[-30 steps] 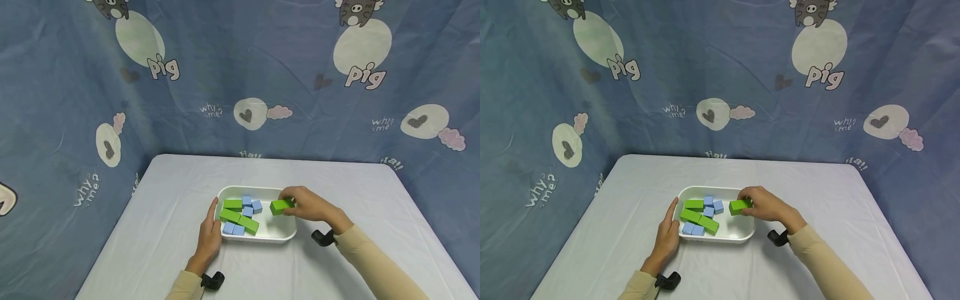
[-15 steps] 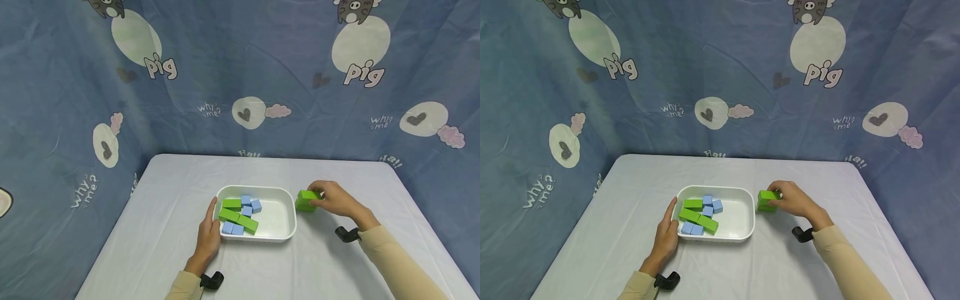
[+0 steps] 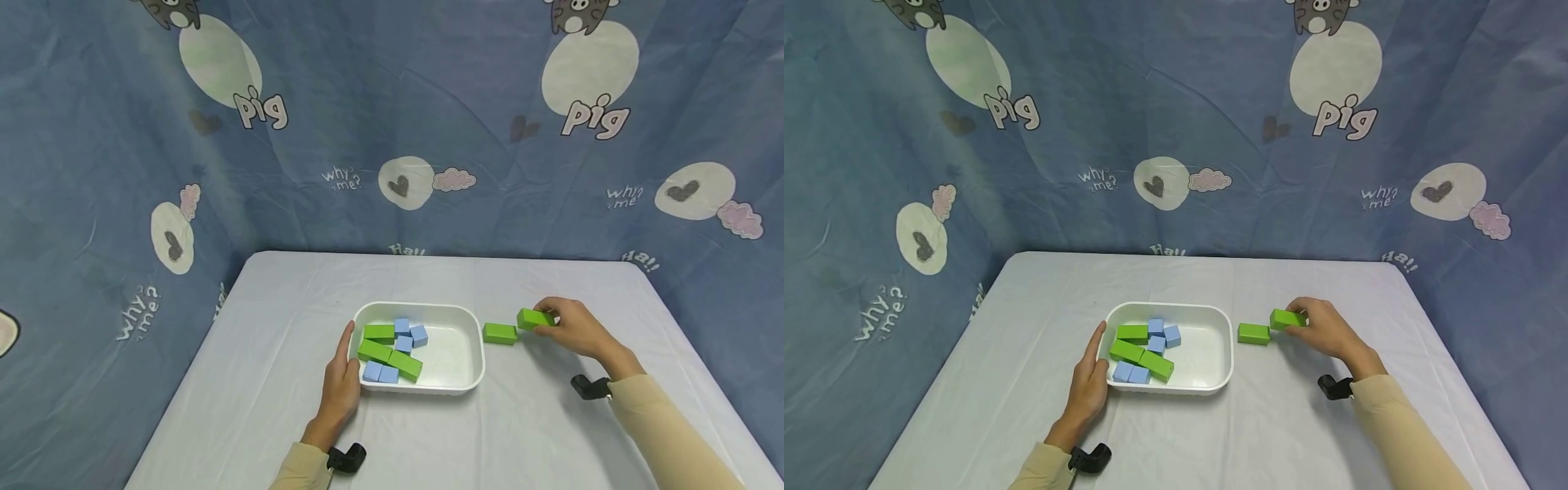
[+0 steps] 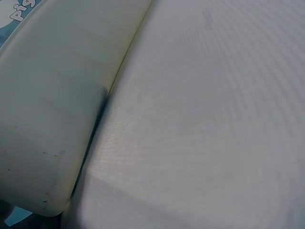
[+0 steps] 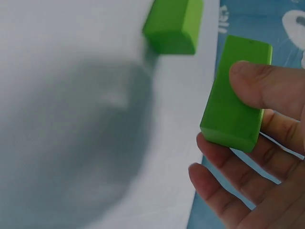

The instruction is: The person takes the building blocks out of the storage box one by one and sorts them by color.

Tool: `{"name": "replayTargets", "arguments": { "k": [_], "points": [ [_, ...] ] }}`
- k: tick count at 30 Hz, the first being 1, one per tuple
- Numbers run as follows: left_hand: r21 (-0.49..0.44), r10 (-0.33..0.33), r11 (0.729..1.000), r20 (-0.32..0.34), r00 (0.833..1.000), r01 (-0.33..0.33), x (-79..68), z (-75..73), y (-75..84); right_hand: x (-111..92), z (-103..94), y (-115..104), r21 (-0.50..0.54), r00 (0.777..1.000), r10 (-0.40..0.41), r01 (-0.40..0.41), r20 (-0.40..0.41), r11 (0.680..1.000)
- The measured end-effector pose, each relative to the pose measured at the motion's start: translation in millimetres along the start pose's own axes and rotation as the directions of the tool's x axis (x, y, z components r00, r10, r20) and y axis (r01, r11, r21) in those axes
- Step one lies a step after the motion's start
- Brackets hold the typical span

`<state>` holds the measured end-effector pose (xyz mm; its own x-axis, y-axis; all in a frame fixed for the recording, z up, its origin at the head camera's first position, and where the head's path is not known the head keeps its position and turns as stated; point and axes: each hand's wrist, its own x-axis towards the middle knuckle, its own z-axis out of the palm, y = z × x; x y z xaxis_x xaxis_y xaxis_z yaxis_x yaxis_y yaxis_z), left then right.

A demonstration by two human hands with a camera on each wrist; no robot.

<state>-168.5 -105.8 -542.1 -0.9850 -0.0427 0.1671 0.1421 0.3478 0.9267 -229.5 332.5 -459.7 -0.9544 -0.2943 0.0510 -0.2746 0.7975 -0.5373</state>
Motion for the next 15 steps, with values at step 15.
{"name": "replayTargets", "arguments": {
  "k": [15],
  "points": [
    [0.003, -0.01, 1.0, -0.004, 1.0, 0.01, 0.1, 1.3, -1.1, -7.4, 14.9, 29.5, -0.017, 0.993, 0.114, -0.113, 0.044, 0.993]
  ]
}}
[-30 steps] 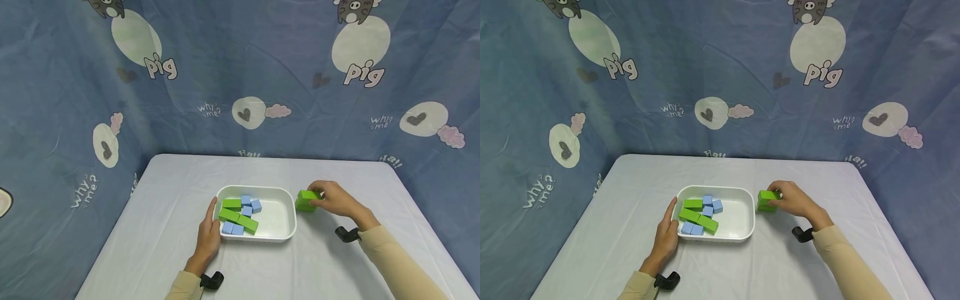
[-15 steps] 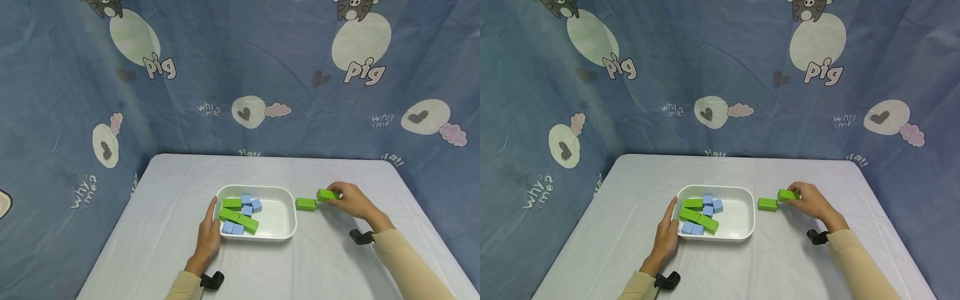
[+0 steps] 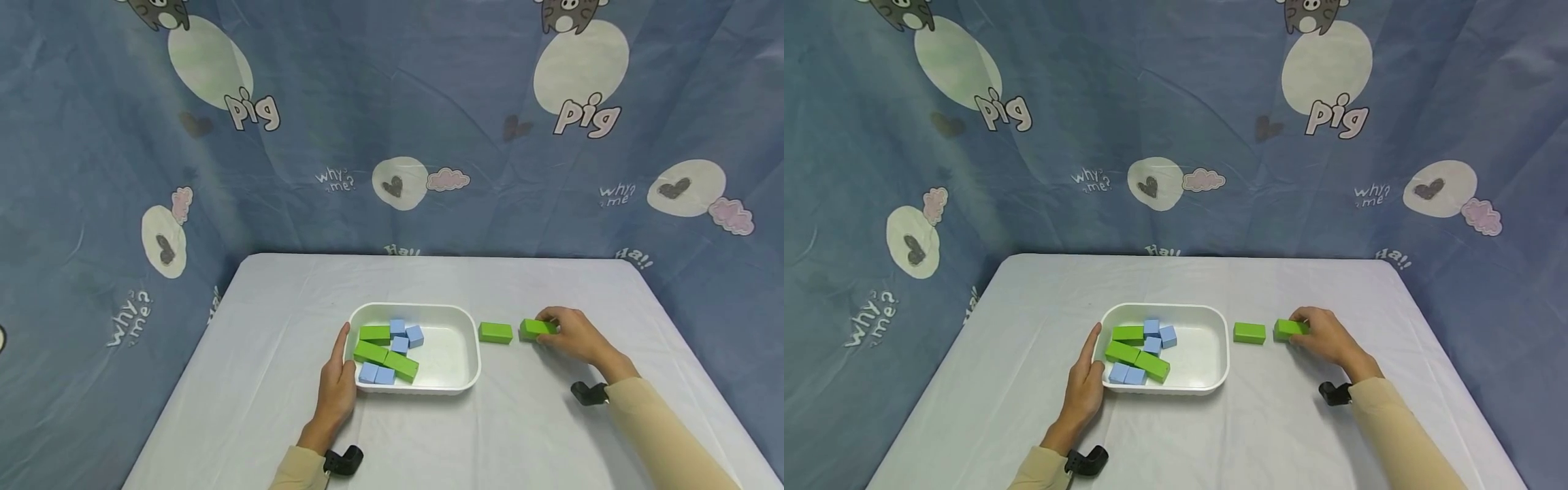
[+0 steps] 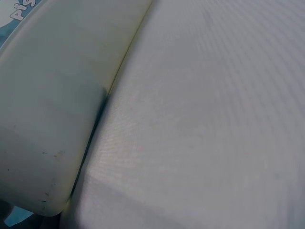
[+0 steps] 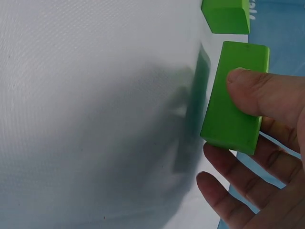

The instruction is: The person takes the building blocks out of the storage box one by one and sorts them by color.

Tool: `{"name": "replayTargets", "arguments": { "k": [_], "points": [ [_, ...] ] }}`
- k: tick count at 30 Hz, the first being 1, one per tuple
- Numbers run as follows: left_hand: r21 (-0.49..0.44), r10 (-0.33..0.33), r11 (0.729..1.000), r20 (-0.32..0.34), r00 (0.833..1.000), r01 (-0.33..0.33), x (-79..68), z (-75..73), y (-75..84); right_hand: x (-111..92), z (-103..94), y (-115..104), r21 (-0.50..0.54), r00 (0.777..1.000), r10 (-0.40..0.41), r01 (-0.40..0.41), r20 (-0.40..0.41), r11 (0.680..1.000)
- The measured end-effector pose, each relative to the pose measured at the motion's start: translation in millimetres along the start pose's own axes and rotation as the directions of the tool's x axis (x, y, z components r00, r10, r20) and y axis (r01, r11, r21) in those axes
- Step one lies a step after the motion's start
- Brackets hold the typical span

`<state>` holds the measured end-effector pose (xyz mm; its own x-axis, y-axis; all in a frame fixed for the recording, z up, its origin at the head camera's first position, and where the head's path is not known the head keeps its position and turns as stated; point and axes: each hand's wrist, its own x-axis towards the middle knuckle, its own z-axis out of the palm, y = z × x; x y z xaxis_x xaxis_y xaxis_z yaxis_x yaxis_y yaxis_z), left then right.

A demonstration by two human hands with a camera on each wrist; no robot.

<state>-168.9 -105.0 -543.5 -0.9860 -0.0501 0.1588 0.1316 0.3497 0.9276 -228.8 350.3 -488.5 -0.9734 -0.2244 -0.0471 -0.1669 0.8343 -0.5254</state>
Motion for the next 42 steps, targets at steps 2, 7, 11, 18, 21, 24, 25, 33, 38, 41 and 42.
{"name": "replayTargets", "arguments": {
  "k": [2, 7, 11, 18, 21, 24, 25, 33, 38, 41, 42],
  "points": [
    [0.001, 0.005, 1.0, -0.003, 1.0, -0.005, -0.2, 0.6, -0.5, -0.4, 0.8, 0.9, 0.002, 1.0, 0.002, -0.002, 0.006, 1.0],
    [0.007, 0.007, 1.0, -0.013, 1.0, -0.007, -1.0, 1.3, -1.2, -1.0, 3.3, 2.8, 0.011, 1.0, -0.002, 0.002, 0.013, 1.0],
    [0.017, 0.016, 1.0, -0.026, 1.0, -0.015, -0.4, 0.5, -0.8, -0.6, 6.3, 2.7, 0.007, 1.0, -0.017, 0.017, 0.017, 1.0],
    [0.016, 0.03, 0.999, -0.022, 0.999, -0.03, 1.6, -0.4, -1.2, -0.8, 5.7, -4.3, -0.024, 1.0, -0.01, 0.01, 0.02, 1.0],
    [0.009, 0.028, 1.0, -0.02, 0.999, -0.028, 1.3, -0.2, -1.7, -0.2, 0.4, -8.9, -0.02, 1.0, -0.012, 0.012, -0.002, 1.0],
    [0.007, 0.026, 1.0, -0.022, 0.999, -0.026, 1.4, -0.3, -2.0, 1.4, -6.4, -16.5, -0.016, 0.999, -0.032, 0.031, -0.034, 0.999],
    [0.006, 0.024, 1.0, -0.023, 0.999, -0.024, 1.5, -0.4, -2.1, 2.0, -8.5, -19.6, -0.014, 0.998, -0.039, 0.038, -0.043, 0.999],
    [-0.007, 0.022, 1.0, -0.026, 0.999, -0.022, 1.2, -0.1, -2.6, 6.6, -18.3, -48.8, 0.01, 0.989, -0.118, 0.119, -0.084, 0.993],
    [-0.018, 0.019, 1.0, -0.027, 0.999, -0.019, 0.2, 0.3, -2.0, 9.7, -19.5, -67.4, 0.014, 0.979, -0.176, 0.178, -0.102, 0.984],
    [-0.017, 0.021, 1.0, -0.031, 0.999, -0.022, 0.5, 0.5, -2.2, 12.8, -19.5, -79.3, 0.015, 0.972, -0.213, 0.215, -0.103, 0.976],
    [-0.017, 0.021, 1.0, -0.032, 0.999, -0.022, 0.5, 0.6, -2.5, 14.0, -19.4, -83.3, 0.015, 0.969, -0.227, 0.229, -0.102, 0.973]
  ]
}}
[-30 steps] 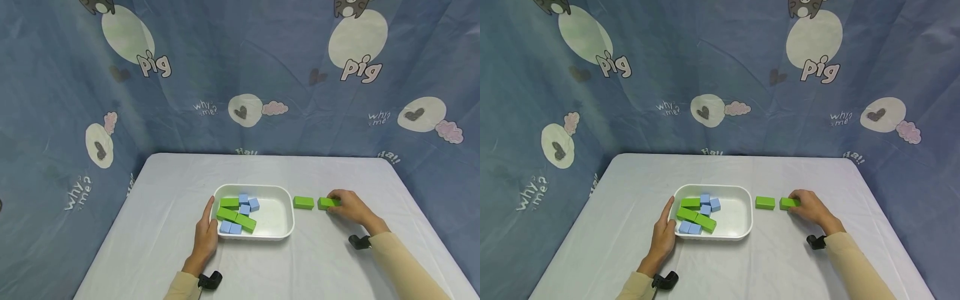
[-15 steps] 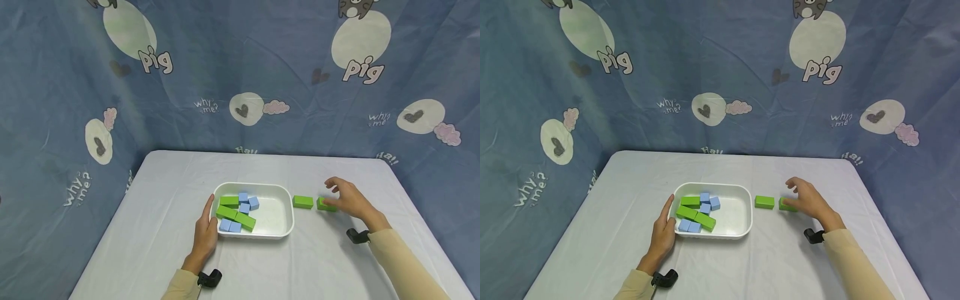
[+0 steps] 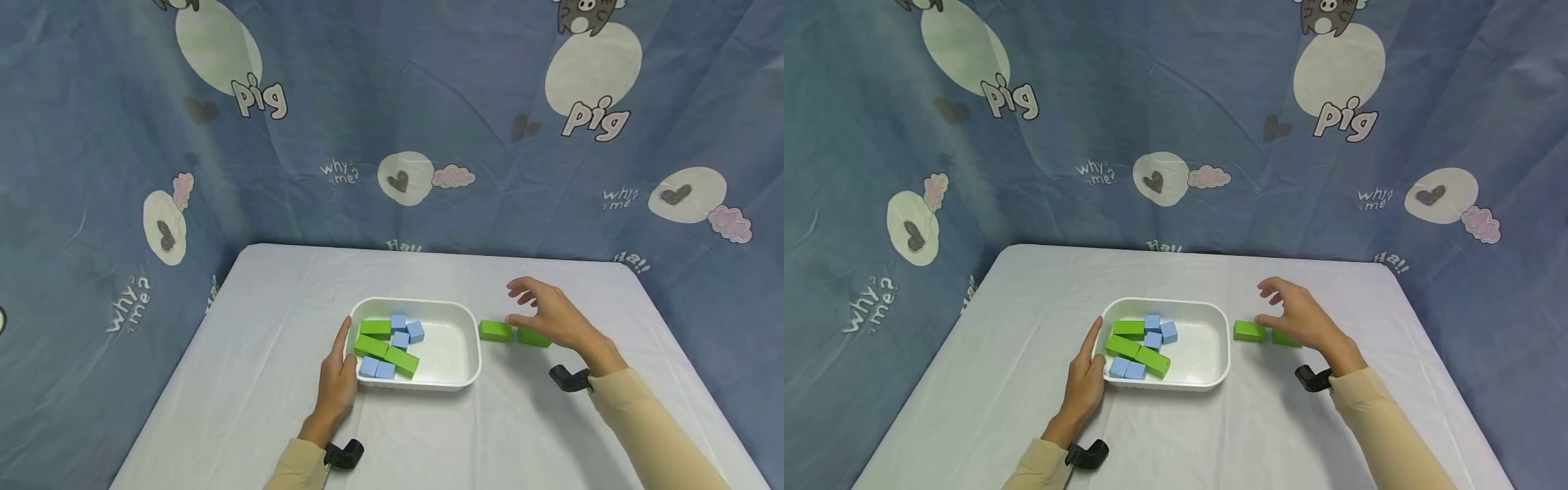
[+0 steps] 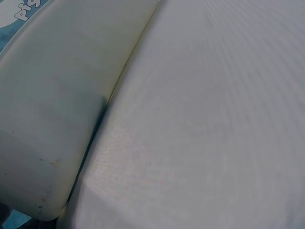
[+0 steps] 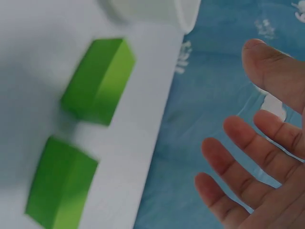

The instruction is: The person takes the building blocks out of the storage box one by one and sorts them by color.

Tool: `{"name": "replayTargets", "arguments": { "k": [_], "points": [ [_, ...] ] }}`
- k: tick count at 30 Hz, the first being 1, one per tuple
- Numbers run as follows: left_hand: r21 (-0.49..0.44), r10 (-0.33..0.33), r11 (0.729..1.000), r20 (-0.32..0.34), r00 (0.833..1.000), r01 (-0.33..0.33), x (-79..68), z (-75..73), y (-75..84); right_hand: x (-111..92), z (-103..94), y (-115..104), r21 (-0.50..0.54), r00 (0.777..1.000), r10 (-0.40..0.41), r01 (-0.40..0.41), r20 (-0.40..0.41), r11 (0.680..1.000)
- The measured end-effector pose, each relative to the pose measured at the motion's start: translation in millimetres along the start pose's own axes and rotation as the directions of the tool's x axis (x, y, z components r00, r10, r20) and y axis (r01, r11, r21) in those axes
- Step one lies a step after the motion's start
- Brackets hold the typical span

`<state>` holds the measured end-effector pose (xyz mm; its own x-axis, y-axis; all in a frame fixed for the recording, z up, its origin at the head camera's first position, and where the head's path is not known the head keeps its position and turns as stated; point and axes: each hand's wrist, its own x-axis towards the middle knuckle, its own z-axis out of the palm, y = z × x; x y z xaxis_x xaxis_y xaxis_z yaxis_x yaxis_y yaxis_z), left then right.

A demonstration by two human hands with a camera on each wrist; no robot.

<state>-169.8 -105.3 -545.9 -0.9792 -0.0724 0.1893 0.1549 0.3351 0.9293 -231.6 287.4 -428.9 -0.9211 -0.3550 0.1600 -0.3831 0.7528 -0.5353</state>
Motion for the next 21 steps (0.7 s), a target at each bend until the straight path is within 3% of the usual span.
{"name": "replayTargets", "arguments": {
  "k": [10, 21],
  "points": [
    [-0.015, -0.014, 1.0, 0.003, 1.0, 0.014, -1.4, 0.3, -3.0, 21.6, 6.8, -38.2, 0.043, 0.994, -0.107, 0.106, 0.024, 0.993],
    [-0.011, -0.022, 1.0, 0.007, 1.0, 0.022, -1.3, 0.6, 1.3, 43.6, 21.7, -69.8, 0.065, 0.987, -0.138, 0.133, 0.083, 0.989]
  ]
}}
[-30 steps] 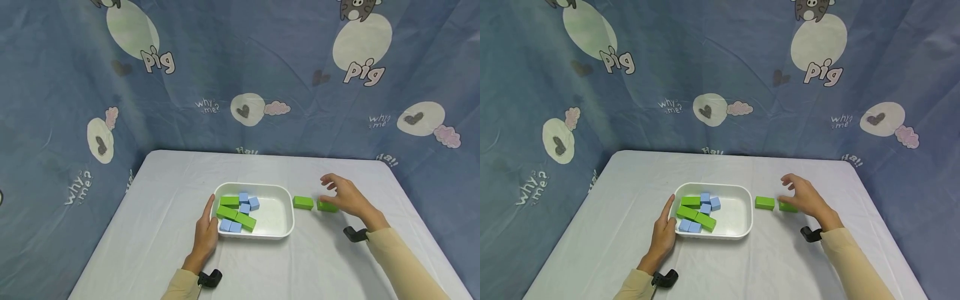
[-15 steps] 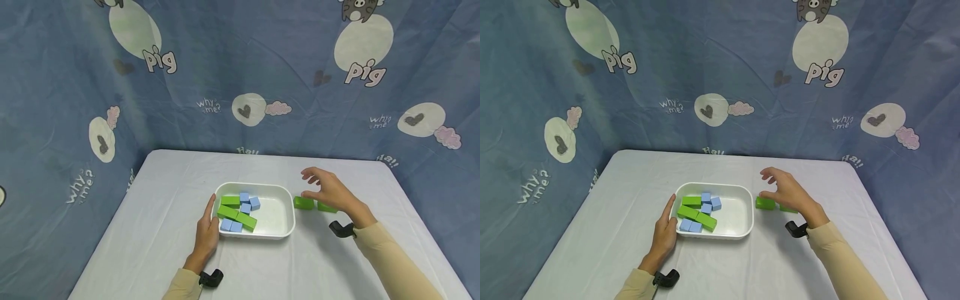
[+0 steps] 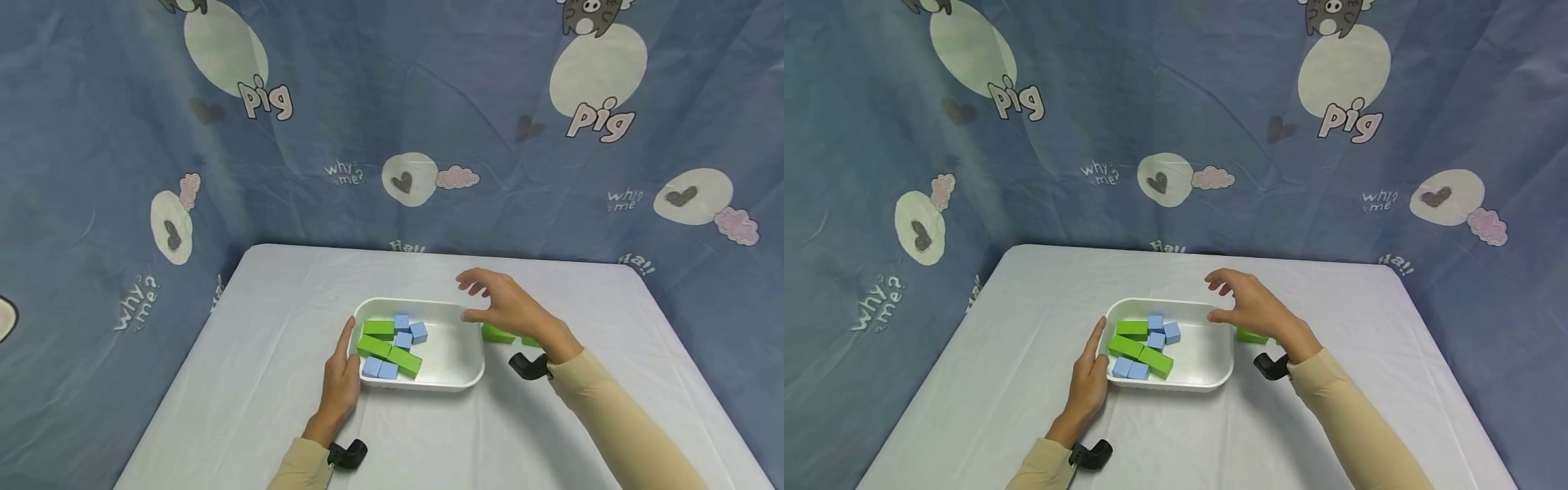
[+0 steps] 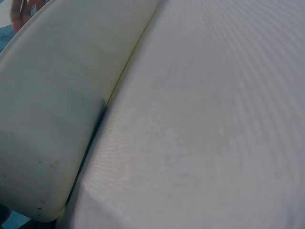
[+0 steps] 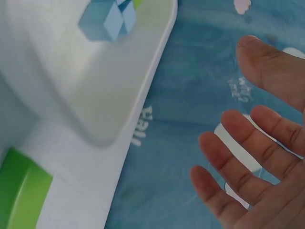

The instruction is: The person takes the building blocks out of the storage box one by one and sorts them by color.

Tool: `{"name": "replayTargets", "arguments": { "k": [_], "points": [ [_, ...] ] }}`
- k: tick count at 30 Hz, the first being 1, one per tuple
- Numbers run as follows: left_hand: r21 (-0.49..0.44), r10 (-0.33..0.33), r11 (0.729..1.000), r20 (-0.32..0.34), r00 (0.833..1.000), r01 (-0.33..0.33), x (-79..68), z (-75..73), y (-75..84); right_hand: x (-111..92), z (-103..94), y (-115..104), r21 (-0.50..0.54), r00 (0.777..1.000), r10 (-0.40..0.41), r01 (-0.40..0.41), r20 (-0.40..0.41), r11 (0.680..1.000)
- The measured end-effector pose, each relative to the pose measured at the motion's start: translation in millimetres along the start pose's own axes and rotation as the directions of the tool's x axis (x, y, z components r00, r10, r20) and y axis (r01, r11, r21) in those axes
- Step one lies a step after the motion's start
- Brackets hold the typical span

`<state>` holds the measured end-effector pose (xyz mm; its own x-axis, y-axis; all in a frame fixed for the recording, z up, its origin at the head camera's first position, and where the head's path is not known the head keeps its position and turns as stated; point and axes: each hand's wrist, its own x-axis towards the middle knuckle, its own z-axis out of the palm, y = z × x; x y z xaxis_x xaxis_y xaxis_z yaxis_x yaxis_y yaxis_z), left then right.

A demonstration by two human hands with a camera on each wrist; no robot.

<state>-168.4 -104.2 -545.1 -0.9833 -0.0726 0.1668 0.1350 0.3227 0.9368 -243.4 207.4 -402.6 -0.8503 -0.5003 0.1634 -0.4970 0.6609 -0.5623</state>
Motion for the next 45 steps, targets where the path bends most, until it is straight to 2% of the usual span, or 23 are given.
{"name": "replayTargets", "arguments": {
  "k": [8, 15, 23, 28, 37, 45],
  "points": [
    [0.006, 0.017, 1.0, -0.01, 1.0, -0.017, 3.2, -0.8, 0.2, 17.1, 12.9, -12.6, 0.034, 0.997, -0.05, 0.048, 0.053, 0.998],
    [0.011, 0.027, 1.0, -0.015, 1.0, -0.027, 5.2, -2.4, 0.4, 29.2, 28.5, -20.7, 0.057, 0.992, -0.049, 0.042, 0.12, 0.997],
    [0.004, 0.032, 0.999, -0.019, 0.999, -0.032, 7.6, -3.6, 1.3, 42.1, 48.8, -27.6, 0.028, 0.979, -0.087, 0.083, 0.182, 0.996],
    [0.004, 0.03, 1.0, -0.026, 0.999, -0.03, 7.2, -2.6, 1.5, 46.7, 59.1, -27.2, 0.057, 0.972, -0.111, 0.101, 0.208, 0.993],
    [0.008, 0.004, 1.0, -0.02, 1.0, -0.004, -3.1, 1.6, -1.6, 44.5, 78.7, -24.8, 0.087, 0.964, -0.081, 0.06, 0.254, 0.994],
    [0.012, 0.021, 1.0, -0.032, 0.999, -0.021, -3.1, -0.3, 0.5, 46.6, 91.3, -29.6, -0.038, 0.942, -0.023, 0.038, 0.335, 0.999]
  ]
}}
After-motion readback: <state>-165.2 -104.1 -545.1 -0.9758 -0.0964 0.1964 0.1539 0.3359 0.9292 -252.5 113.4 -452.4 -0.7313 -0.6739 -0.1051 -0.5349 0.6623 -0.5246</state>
